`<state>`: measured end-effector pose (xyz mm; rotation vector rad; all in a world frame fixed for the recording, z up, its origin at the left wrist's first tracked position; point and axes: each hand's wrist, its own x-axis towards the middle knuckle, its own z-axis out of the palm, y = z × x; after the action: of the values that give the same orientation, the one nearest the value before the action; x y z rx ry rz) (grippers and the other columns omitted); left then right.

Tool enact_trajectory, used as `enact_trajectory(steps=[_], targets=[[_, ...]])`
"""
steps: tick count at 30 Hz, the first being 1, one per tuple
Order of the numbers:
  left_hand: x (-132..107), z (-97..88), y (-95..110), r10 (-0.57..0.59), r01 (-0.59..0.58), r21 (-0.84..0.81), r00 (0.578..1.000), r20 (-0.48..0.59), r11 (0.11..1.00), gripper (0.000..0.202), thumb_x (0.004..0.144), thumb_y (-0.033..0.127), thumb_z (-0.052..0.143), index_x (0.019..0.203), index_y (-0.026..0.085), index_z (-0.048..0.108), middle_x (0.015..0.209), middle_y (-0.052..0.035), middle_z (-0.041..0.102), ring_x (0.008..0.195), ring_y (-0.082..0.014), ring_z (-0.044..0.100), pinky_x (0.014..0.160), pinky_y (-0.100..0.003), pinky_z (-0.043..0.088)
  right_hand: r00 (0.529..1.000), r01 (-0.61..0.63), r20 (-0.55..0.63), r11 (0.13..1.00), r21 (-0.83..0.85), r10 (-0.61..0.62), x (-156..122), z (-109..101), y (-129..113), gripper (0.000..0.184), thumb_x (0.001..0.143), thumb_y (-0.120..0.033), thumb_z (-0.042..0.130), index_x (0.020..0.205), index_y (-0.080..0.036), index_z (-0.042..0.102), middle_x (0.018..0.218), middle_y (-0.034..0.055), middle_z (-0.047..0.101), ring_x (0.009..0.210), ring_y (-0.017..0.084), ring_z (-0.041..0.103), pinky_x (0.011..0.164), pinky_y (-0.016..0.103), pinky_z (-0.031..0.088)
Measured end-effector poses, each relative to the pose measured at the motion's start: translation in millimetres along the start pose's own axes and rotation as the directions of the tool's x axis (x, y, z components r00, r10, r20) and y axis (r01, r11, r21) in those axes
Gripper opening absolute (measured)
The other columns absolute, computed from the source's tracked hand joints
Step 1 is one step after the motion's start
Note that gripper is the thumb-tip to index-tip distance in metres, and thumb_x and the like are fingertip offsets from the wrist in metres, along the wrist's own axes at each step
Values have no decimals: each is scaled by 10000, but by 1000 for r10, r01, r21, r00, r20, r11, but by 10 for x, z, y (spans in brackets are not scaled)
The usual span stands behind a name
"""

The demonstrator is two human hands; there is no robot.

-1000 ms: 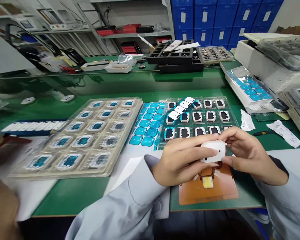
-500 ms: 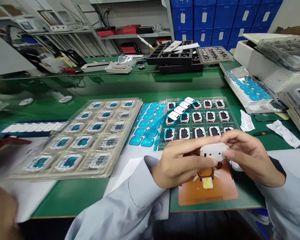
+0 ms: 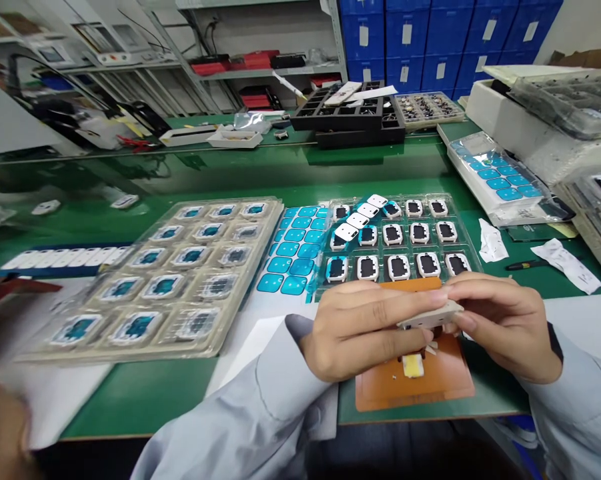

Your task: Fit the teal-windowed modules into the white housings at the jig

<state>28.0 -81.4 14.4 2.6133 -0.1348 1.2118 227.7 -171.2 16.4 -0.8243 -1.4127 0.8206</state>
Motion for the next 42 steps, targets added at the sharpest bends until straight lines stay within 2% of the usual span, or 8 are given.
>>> enact_trajectory(steps=[3, 17, 23, 28, 33, 42], targets=[[26, -1, -1, 60, -59, 28, 997, -41, 998, 144, 924, 153, 589, 1045, 124, 662, 1239, -132, 680, 1096, -165, 677, 731, -248, 521, 1000, -2, -5, 1000, 16, 2, -2, 7, 6, 364, 802, -59, 701, 1053, -319, 742, 892, -8, 722, 651, 83, 627, 559, 168, 534], [57, 16, 19, 62, -61, 27, 997, -45, 998, 146, 927, 159, 584, 1039, 126, 671, 1202, -139, 697, 1055, -157, 687, 678, -243, 494, 999, 28, -34, 999, -18, -29, -18, 17, 18, 317, 804, -82, 711, 1034, -298, 746, 865, 16, 708, 535, 91, 597, 470, 201, 518], [73, 8, 22, 43, -42, 38, 998, -40, 998, 152, 952, 174, 544, 1041, 149, 664, 1232, -126, 685, 1019, -139, 698, 688, -236, 503, 997, 68, -37, 992, -103, -72, -10, 12, 2, 312, 797, -102, 725, 1034, -303, 742, 822, 15, 706, 590, 120, 606, 486, 223, 512], [103, -1, 42, 36, -35, 27, 998, -46, 999, 141, 946, 170, 554, 1027, 137, 665, 1187, -136, 706, 1004, -134, 705, 683, -222, 511, 996, 78, -32, 991, -109, -82, -10, 15, 7, 298, 811, -104, 711, 1037, -296, 737, 809, 10, 694, 611, 113, 604, 492, 208, 502], [122, -2, 36, 57, -56, 4, 997, -56, 998, 137, 935, 145, 565, 1009, 107, 674, 1174, -164, 706, 1042, -141, 697, 716, -218, 527, 997, 64, -29, 994, -85, -67, -3, 23, 11, 273, 815, -93, 697, 1017, -273, 736, 813, 10, 685, 546, 94, 575, 468, 208, 497], [117, 6, 30, 51, -51, 7, 995, -85, 999, 124, 922, 152, 585, 987, 110, 682, 1166, -149, 713, 1000, -133, 709, 721, -207, 546, 995, 85, -36, 989, -120, -89, 9, 19, -3, 268, 795, -109, 718, 1001, -278, 739, 759, 11, 683, 593, 125, 588, 489, 226, 500]])
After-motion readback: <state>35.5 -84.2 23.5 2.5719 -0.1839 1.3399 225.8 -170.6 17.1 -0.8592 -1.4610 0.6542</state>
